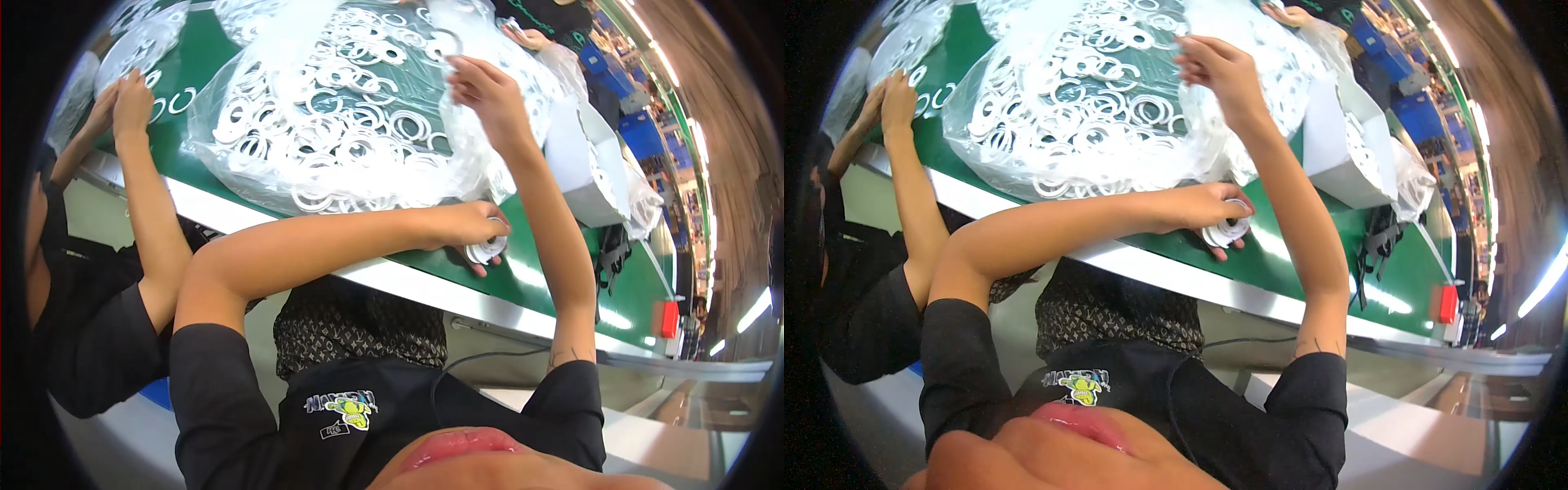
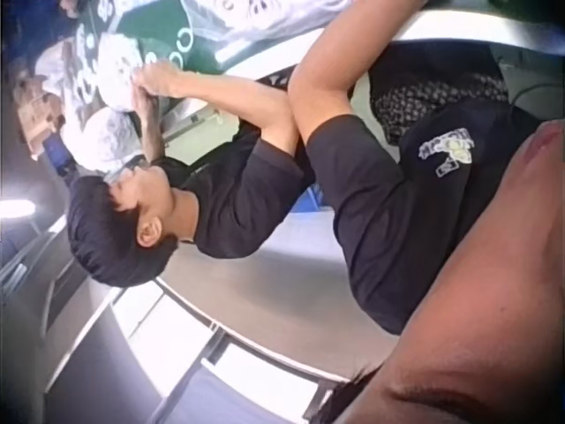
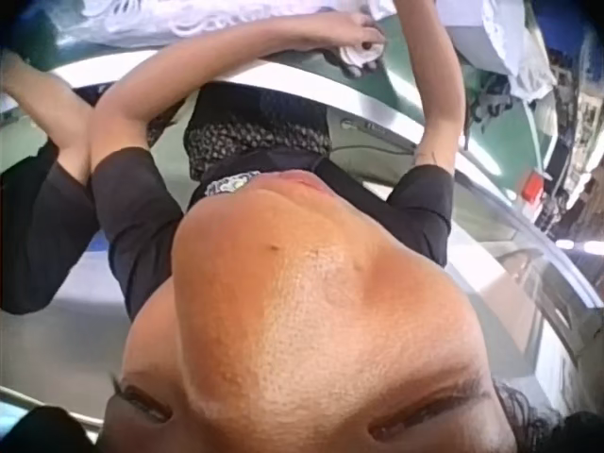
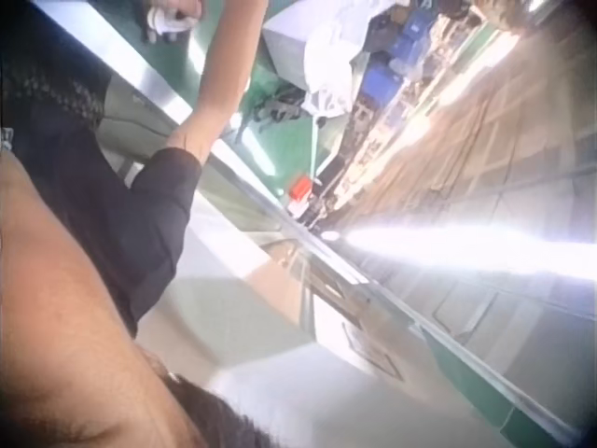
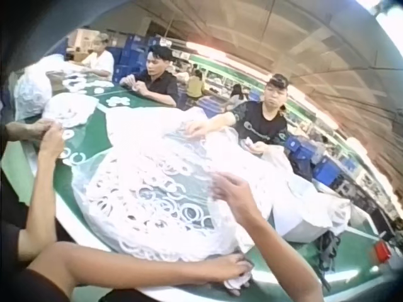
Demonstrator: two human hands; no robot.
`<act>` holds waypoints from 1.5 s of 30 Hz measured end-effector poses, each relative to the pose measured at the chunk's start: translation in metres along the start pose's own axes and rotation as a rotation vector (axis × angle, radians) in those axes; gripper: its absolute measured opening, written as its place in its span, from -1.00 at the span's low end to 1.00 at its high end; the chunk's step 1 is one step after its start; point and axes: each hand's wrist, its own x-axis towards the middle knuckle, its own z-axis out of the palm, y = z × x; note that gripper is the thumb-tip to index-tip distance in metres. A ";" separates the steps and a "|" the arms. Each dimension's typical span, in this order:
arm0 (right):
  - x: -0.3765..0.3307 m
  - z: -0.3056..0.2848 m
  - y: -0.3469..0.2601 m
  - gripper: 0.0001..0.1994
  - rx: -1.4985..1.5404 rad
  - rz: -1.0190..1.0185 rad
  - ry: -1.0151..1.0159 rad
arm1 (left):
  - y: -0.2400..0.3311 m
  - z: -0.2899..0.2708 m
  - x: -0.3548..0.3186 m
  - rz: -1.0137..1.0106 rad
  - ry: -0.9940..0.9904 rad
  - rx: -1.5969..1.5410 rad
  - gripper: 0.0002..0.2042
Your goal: Sorting and assembling white plastic light fixture components on a factory assembly line.
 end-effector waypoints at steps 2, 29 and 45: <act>-0.028 -0.015 -0.007 -0.74 -0.046 -0.035 0.082 | -0.003 -0.001 0.002 0.009 0.019 -0.018 -0.59; -0.192 -0.062 0.018 -0.76 -1.381 -1.015 0.096 | 0.010 0.009 0.001 0.090 0.261 -0.477 -0.55; -0.187 -0.062 0.013 -0.88 -1.142 -0.840 0.059 | 0.010 0.015 -0.002 0.136 0.296 -0.087 -0.64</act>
